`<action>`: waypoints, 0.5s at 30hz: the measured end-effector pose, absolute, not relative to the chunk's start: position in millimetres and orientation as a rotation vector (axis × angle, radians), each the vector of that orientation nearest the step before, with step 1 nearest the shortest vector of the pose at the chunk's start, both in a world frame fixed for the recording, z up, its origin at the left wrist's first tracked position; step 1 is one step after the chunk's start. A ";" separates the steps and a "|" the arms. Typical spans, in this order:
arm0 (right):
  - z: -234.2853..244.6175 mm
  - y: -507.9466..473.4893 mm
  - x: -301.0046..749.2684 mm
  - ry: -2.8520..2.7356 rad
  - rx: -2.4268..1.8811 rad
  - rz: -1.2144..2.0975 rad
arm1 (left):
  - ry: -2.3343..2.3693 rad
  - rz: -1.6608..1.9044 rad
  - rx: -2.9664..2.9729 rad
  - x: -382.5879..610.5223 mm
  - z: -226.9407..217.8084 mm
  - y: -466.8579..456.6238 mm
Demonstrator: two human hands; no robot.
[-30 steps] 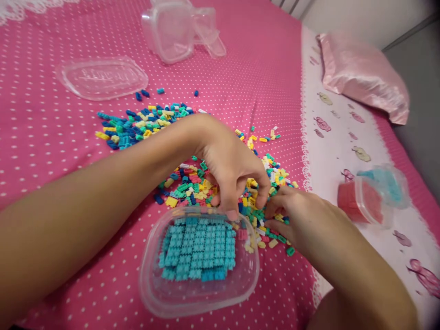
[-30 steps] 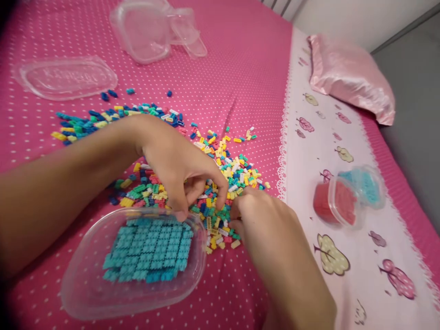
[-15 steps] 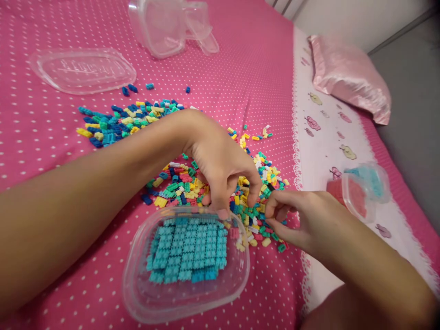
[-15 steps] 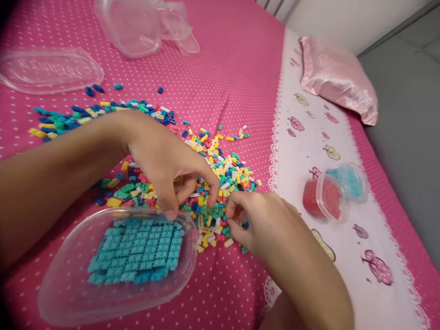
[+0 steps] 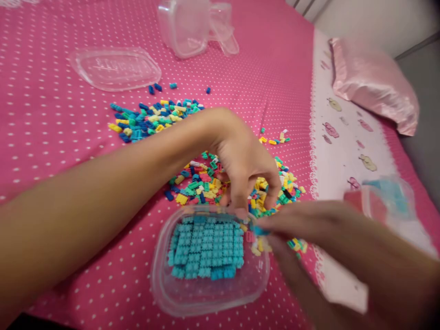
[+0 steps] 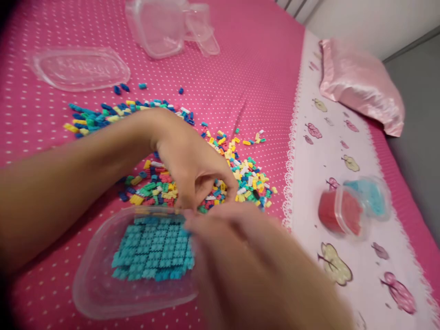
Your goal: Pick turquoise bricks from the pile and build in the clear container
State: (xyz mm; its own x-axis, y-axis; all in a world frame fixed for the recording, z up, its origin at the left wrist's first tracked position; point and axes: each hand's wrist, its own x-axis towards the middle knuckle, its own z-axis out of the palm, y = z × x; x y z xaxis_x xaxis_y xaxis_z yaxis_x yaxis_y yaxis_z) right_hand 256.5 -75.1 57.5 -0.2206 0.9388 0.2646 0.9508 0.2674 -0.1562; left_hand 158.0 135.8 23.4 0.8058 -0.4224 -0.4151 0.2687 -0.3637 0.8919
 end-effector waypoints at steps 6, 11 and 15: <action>28.1 -73.4 228.2 -2.473 -1.656 -0.221 | -0.156 -0.705 1.795 158.4 21.7 136.8; 15.8 -76.4 234.7 -2.483 -1.618 -0.206 | -0.238 -0.754 1.767 162.5 18.0 138.7; 17.3 -78.4 211.6 -2.376 -1.860 -0.355 | -0.201 -0.684 1.797 160.4 17.4 135.7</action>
State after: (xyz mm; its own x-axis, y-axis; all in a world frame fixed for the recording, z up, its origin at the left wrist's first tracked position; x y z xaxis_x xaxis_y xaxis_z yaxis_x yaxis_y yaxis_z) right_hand 211.6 -78.4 17.3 -0.2472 0.9429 0.2231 0.9670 0.2252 0.1194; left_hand 160.4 135.7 17.4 0.8158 -0.4617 -0.3482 0.1996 -0.3403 0.9189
